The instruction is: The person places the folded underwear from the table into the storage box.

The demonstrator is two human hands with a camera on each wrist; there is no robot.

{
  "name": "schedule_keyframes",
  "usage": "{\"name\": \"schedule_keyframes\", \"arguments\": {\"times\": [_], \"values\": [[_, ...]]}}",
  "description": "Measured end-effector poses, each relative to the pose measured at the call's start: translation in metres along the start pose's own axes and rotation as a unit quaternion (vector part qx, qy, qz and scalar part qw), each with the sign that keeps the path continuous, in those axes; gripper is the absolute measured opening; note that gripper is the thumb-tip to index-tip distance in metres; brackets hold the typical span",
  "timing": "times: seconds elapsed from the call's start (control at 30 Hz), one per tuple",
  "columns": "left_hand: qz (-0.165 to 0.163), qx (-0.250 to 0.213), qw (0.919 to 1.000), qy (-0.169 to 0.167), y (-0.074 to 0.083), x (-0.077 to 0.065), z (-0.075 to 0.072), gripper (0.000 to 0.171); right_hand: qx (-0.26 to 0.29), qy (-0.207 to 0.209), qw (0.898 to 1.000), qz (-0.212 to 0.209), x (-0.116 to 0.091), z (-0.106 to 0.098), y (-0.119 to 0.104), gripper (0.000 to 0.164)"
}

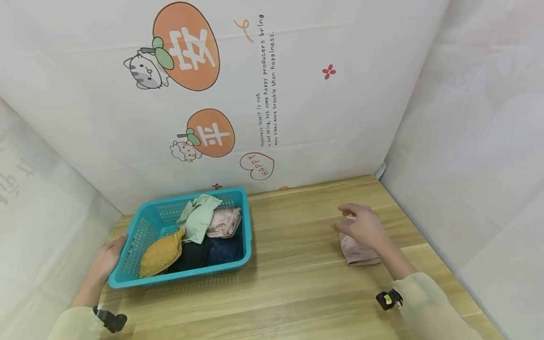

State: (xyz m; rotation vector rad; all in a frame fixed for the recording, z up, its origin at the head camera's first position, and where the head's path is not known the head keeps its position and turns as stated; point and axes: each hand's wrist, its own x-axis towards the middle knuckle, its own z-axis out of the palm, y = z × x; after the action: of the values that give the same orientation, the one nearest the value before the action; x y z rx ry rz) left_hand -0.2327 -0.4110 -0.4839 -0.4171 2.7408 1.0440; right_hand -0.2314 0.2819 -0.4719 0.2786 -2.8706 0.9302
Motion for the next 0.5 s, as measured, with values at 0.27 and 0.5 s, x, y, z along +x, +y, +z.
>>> {"name": "schedule_keyframes", "arguments": {"times": [0.27,0.5], "values": [[0.005,-0.004,1.0,0.005,-0.001,0.001,0.001,0.099,-0.015,-0.006,0.999,0.037,-0.008,-0.006,0.019,0.069],[0.001,-0.002,1.0,0.002,0.0,0.0,0.001,0.099,-0.024,-0.012,0.998,0.053,-0.012,-0.012,0.028,0.07]]}}
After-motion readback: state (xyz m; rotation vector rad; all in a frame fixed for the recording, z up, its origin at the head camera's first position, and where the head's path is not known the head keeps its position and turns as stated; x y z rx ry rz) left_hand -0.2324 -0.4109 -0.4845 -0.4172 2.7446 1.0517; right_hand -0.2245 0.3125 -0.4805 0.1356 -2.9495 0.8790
